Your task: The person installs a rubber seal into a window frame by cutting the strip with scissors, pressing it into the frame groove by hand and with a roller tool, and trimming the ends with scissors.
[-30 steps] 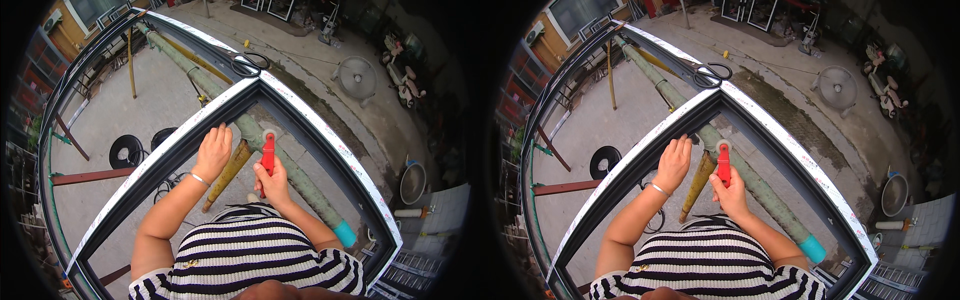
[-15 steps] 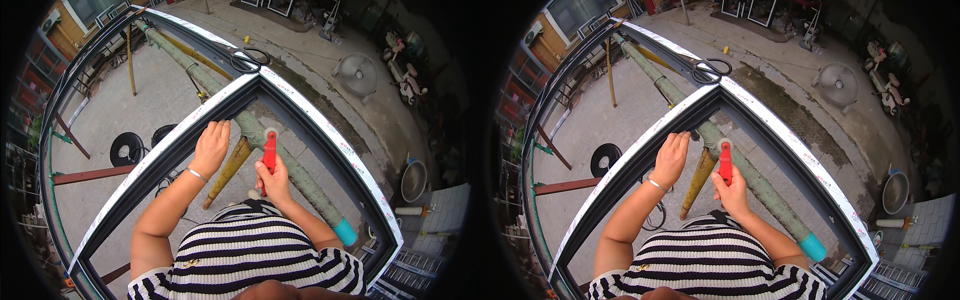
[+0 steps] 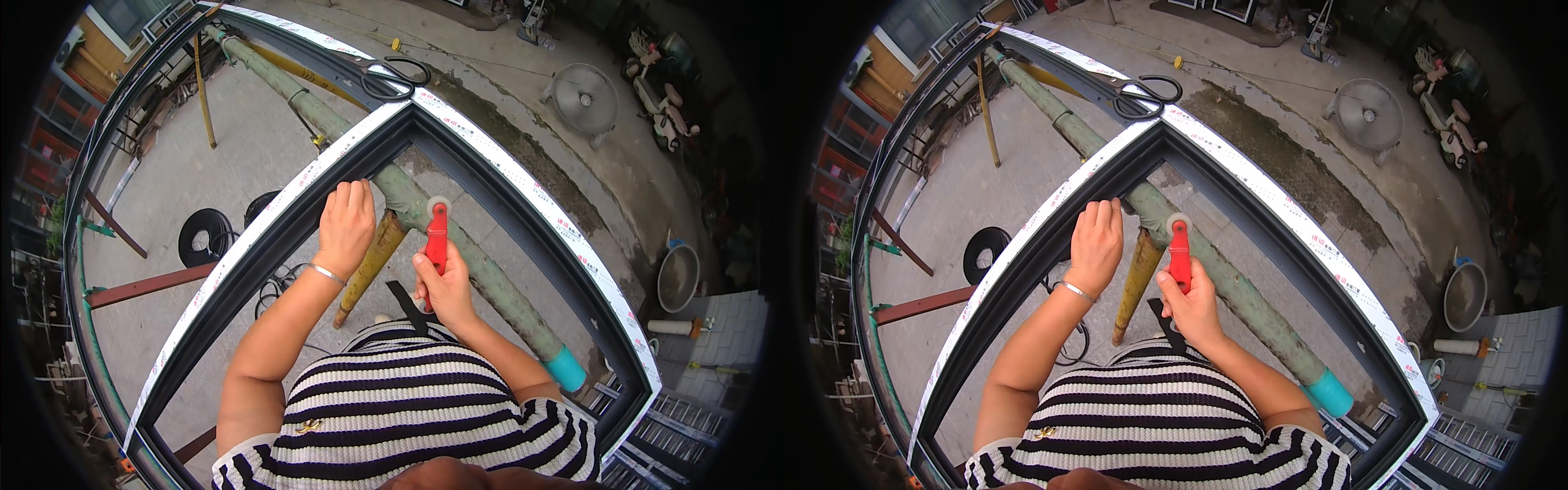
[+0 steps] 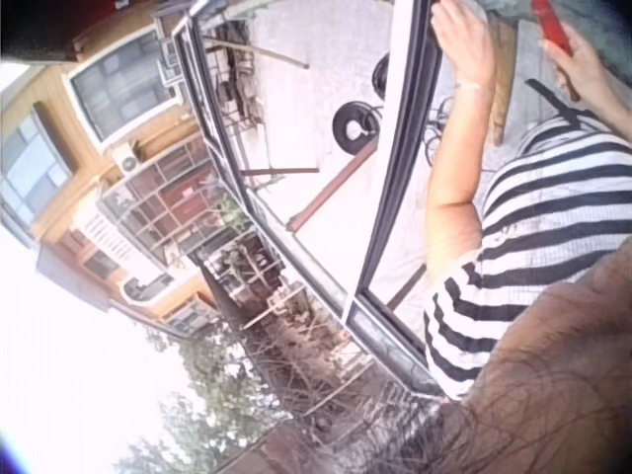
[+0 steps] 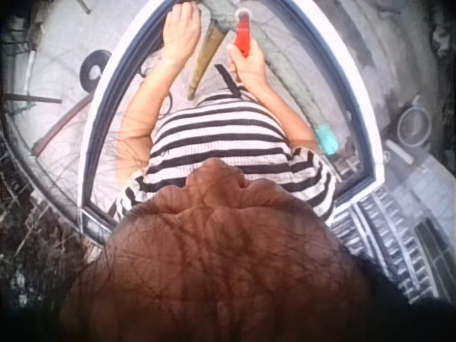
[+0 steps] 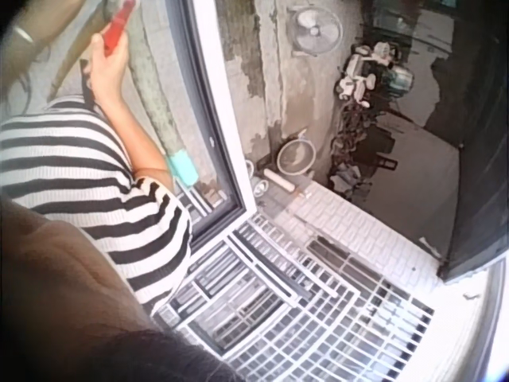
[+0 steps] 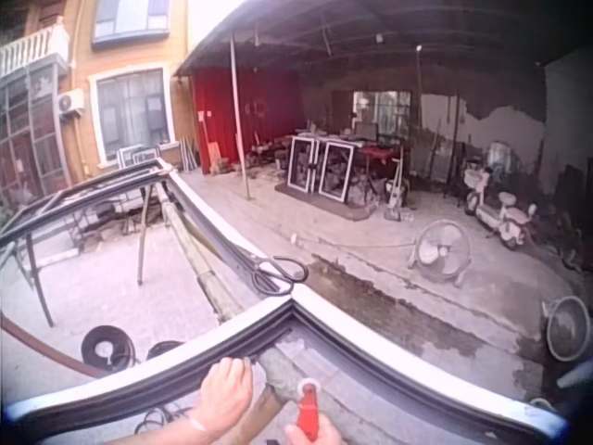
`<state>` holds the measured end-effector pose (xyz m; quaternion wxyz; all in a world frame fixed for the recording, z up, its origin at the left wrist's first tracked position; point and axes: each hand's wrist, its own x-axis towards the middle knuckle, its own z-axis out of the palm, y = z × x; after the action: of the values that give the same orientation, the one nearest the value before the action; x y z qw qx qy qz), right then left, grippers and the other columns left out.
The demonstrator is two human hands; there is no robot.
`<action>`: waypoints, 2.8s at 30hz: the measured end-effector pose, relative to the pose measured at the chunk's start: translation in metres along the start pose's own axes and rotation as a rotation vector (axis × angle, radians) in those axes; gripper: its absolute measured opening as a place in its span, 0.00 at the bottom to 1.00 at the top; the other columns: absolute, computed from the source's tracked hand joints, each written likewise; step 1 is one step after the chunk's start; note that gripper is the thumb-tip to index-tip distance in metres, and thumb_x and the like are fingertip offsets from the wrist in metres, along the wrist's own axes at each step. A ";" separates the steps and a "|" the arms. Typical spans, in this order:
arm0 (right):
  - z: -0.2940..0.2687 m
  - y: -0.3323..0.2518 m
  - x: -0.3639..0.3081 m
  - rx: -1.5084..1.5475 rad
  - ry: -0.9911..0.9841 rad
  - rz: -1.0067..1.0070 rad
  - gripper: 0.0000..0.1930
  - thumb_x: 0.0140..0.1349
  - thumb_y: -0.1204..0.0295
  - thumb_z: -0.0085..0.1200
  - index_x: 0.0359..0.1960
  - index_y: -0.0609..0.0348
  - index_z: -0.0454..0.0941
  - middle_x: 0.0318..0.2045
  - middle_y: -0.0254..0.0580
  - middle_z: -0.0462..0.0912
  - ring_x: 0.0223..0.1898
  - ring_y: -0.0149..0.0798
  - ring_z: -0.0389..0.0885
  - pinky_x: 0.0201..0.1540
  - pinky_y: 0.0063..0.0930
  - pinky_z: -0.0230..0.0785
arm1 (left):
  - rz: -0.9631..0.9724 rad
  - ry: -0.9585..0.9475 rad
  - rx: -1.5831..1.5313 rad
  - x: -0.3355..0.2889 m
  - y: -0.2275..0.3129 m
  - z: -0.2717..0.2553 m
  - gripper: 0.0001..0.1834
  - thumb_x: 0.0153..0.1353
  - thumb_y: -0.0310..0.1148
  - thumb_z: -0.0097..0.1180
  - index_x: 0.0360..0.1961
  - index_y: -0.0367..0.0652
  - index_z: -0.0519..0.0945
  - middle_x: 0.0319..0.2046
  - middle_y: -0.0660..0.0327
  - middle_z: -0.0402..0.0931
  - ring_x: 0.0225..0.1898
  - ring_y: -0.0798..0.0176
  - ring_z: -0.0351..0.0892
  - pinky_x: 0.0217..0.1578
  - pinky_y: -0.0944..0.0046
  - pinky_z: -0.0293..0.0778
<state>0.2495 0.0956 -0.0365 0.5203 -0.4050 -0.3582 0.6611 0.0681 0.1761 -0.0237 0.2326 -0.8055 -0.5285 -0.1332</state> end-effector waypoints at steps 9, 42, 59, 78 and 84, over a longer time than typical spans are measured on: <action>0.002 0.001 0.003 0.014 -0.048 -0.063 0.08 0.71 0.71 0.55 0.43 0.58 0.68 0.24 0.29 0.71 0.18 0.22 0.68 0.21 0.19 0.65 | 0.095 -0.051 0.126 0.012 0.000 -0.001 0.22 0.56 0.30 0.52 0.51 0.29 0.77 0.35 0.59 0.68 0.40 0.61 0.70 0.38 0.66 0.68; -0.001 0.006 0.004 -0.052 -0.069 0.002 0.09 0.71 0.72 0.55 0.45 0.58 0.68 0.21 0.31 0.72 0.16 0.24 0.69 0.22 0.23 0.70 | -0.172 -0.027 -0.297 -0.058 -0.012 -0.045 0.27 0.55 0.15 0.52 0.60 0.29 0.71 0.55 0.48 0.74 0.57 0.46 0.73 0.57 0.55 0.73; -0.003 0.013 0.014 0.000 -0.040 0.018 0.09 0.71 0.71 0.54 0.45 0.59 0.68 0.22 0.31 0.72 0.17 0.23 0.69 0.21 0.21 0.67 | -0.062 -0.119 0.031 -0.031 -0.016 -0.030 0.24 0.52 0.25 0.54 0.53 0.28 0.78 0.32 0.58 0.68 0.38 0.59 0.71 0.37 0.64 0.72; 0.006 0.007 0.013 -0.012 -0.053 0.035 0.09 0.71 0.71 0.55 0.45 0.59 0.68 0.23 0.30 0.72 0.17 0.22 0.68 0.20 0.19 0.65 | 0.137 -0.029 0.314 -0.035 -0.014 -0.007 0.26 0.55 0.31 0.53 0.54 0.29 0.79 0.34 0.63 0.69 0.37 0.65 0.68 0.31 0.66 0.63; 0.002 -0.017 0.007 -0.235 -0.063 0.019 0.10 0.76 0.66 0.45 0.48 0.61 0.68 0.26 0.34 0.74 0.19 0.24 0.70 0.21 0.20 0.65 | 0.025 -0.072 0.226 -0.021 -0.008 -0.011 0.26 0.57 0.34 0.53 0.55 0.32 0.79 0.36 0.64 0.70 0.38 0.65 0.69 0.30 0.67 0.64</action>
<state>0.2536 0.1055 -0.0219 0.4516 -0.4457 -0.4454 0.6317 0.0526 0.1569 -0.0221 0.3045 -0.7849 -0.5380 -0.0410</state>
